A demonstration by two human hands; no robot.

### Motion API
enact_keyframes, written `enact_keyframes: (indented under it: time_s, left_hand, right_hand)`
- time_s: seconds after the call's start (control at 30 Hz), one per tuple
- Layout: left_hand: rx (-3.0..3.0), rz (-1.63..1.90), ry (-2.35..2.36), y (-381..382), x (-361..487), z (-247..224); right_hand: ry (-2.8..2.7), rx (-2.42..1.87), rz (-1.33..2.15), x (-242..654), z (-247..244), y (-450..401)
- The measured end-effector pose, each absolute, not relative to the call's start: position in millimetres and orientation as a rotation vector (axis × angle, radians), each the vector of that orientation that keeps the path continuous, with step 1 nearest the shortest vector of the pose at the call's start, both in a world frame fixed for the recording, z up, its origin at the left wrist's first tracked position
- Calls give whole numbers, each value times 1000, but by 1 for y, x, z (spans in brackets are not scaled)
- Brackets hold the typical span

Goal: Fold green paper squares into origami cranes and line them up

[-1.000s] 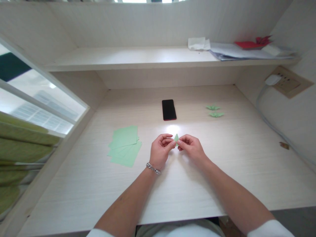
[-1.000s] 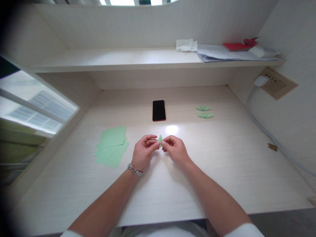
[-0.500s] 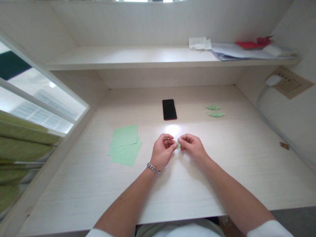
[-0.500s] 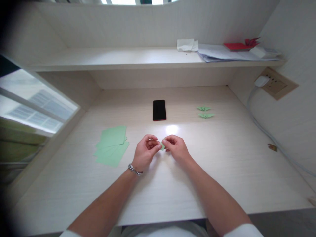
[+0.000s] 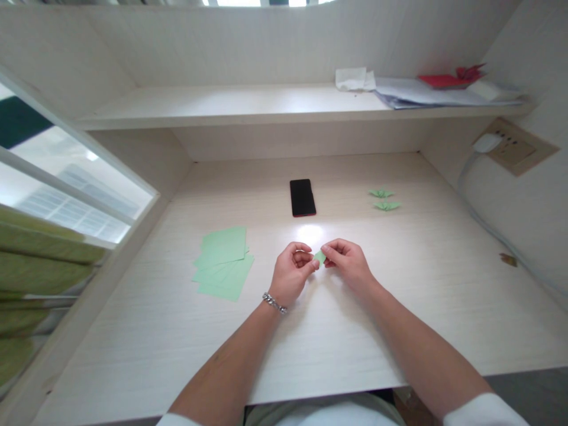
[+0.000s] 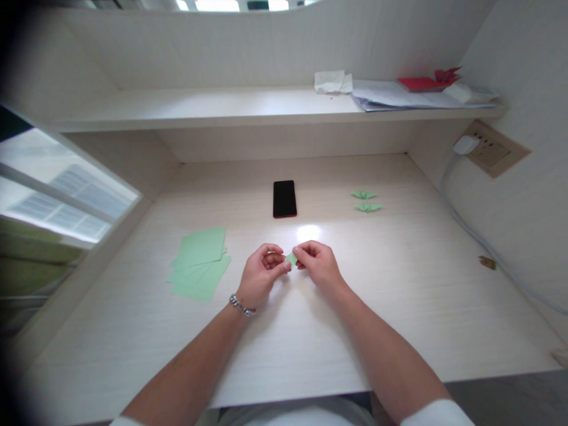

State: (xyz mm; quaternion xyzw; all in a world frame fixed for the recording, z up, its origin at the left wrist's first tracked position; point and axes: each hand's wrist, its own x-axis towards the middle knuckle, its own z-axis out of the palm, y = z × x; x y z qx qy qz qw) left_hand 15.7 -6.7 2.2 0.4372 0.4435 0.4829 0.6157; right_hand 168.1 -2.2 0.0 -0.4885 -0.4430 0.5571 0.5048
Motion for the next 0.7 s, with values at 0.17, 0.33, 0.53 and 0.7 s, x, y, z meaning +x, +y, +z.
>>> enact_keyframes:
  time_s: [0.17, 0.33, 0.53, 0.7]
  left_hand:
    - [994, 1118, 1017, -5, 14, 3]
    - [986, 1123, 1007, -2, 10, 6]
    - [986, 1121, 995, -3, 10, 10]
    - [988, 1114, 1010, -4, 12, 7]
  right_hand:
    - [-1055, -1166, 1373, 170, 2, -2]
    - [-1010, -1060, 1586, 173, 5, -1]
    - [-1131, -1034, 1564, 169, 4, -3]
    - [-1246, -1171, 1342, 171, 0, -3]
